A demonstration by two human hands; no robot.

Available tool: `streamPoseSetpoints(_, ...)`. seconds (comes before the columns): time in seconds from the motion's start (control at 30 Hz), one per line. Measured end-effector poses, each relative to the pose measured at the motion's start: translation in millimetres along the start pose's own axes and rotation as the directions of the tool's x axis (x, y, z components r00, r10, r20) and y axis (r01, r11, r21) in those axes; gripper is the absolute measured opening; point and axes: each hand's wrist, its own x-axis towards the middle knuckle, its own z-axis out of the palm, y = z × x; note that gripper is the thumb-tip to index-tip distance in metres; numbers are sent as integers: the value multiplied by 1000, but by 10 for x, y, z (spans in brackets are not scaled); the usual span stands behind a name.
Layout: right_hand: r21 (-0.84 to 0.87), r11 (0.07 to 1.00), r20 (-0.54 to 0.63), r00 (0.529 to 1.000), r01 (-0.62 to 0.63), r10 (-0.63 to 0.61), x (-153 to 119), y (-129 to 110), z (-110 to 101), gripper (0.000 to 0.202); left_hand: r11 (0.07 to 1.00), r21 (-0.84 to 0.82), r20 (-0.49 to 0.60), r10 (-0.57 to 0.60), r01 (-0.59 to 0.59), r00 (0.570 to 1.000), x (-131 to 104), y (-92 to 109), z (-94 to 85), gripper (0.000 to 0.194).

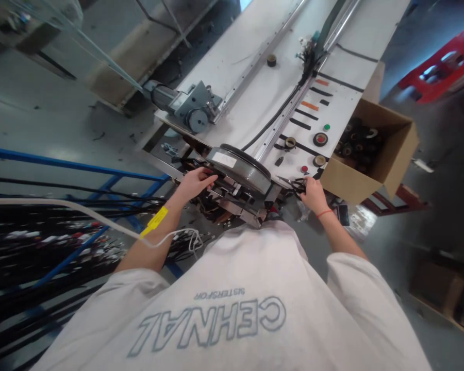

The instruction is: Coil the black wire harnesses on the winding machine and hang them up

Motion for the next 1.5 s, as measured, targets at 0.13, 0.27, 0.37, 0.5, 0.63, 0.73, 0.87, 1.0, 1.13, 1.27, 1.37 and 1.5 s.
streamPoseSetpoints(0.13, 565, 823, 109, 982, 67, -155, -405, -590, -184, 28, 996, 92, -53, 26, -21, 998, 32, -32, 21, 41)
streamPoseSetpoints(0.27, 863, 368, 506, 567, -347, -650, -512, -1561, 108, 65, 992, 114, -28, 56, -52, 998, 56, -11, -4, 37)
streamPoseSetpoints(0.37, 672, 257, 635, 362, -694, -683, -245, -2113, 551, 84, 974, 206, 17, 95, -96, 995, 22, 81, -21, 33)
streamPoseSetpoints(0.5, 636, 310, 751, 475, -707, -458, -150, -2215, 754, 75, 844, 535, -158, 148, -41, 976, -25, 154, 1, 35)
streamPoseSetpoints(0.63, 767, 302, 611, 501, -566, -613, -585, -1768, 292, 71, 816, 570, -185, 14, 95, 983, 32, -16, -4, 23)
streamPoseSetpoints(0.73, 855, 388, 496, 762, -345, -416, -705, -1378, -77, 64, 982, 179, 204, -94, 57, 975, 26, -180, 49, 42)
streamPoseSetpoints(0.87, 459, 839, 350, 927, -294, 134, -327, -972, -157, 57, 865, -461, 382, -7, 197, 924, -202, -194, 287, 63)
streamPoseSetpoints(1.0, -109, 931, 106, 927, -349, 360, 129, -795, 48, 38, 669, -739, 127, 23, 79, 992, -446, -80, 480, 57)
streamPoseSetpoints(1.13, -172, 966, 72, 975, -194, 208, 479, -729, 160, 39, 438, -855, 264, -89, 276, 960, -381, -64, 577, 37)
streamPoseSetpoints(1.27, -109, 984, -167, 978, -141, 122, 1045, -402, -29, 40, 501, -732, 528, -11, 462, 849, -186, -63, 685, 35)
streamPoseSetpoints(1.37, -136, 952, -256, 938, -273, 232, 1526, 19, -277, 48, 756, -574, 496, 14, 316, 868, -172, 12, 703, 37)
streamPoseSetpoints(1.5, -157, 902, -175, 910, -402, 375, 1894, 422, -415, 58, 988, -148, 191, -21, 50, 981, -337, 156, 697, 38)
